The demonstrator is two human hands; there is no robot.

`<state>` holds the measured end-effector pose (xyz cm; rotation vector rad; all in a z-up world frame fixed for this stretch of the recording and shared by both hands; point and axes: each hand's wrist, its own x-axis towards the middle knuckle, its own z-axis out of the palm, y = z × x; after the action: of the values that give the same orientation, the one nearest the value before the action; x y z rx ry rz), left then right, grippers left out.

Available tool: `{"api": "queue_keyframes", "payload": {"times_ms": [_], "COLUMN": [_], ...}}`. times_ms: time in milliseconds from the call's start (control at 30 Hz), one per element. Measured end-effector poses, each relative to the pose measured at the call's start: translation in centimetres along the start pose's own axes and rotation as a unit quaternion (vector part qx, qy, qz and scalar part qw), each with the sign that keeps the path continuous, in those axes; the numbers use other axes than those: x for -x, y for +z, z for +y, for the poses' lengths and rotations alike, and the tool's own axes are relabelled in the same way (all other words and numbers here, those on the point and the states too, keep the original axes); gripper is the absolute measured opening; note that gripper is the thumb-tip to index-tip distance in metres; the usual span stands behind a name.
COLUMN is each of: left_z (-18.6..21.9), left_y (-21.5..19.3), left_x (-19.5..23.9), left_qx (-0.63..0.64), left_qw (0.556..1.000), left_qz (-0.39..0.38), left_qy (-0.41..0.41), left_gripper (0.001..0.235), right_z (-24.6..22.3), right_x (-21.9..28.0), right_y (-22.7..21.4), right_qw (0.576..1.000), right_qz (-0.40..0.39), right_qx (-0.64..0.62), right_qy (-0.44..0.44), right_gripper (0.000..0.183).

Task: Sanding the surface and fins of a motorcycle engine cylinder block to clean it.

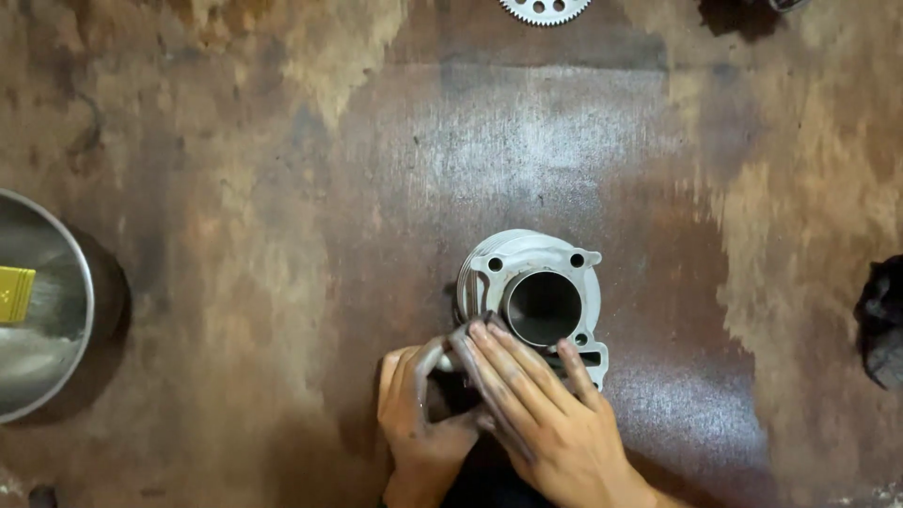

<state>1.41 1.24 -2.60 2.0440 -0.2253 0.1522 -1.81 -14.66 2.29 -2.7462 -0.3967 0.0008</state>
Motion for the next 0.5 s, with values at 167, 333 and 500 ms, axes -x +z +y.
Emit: {"api": "queue_keyframes", "payload": {"times_ms": [167, 333, 500], "left_z": [0.4, 0.6, 0.7], "left_y": [-0.2, -0.6, -0.9], "left_x": [-1.1, -1.0, -1.0], "left_qx": [0.000, 0.008, 0.004], "left_qw": [1.000, 0.999, 1.000], "left_qz": [-0.010, -0.037, -0.027], "left_qy": [0.028, 0.032, 0.001], "left_gripper": [0.064, 0.061, 0.065], "right_z": [1.6, 1.2, 1.7], "right_x": [2.4, -1.9, -0.5], "right_y": [-0.5, -2.3, -2.4], "right_qw": [0.999, 0.995, 0.995], "right_qz": [-0.011, -0.054, -0.066], "right_qx": [0.045, 0.032, -0.017], "right_qy": [-0.024, -0.077, -0.068], "right_gripper": [0.069, 0.068, 0.068]}}
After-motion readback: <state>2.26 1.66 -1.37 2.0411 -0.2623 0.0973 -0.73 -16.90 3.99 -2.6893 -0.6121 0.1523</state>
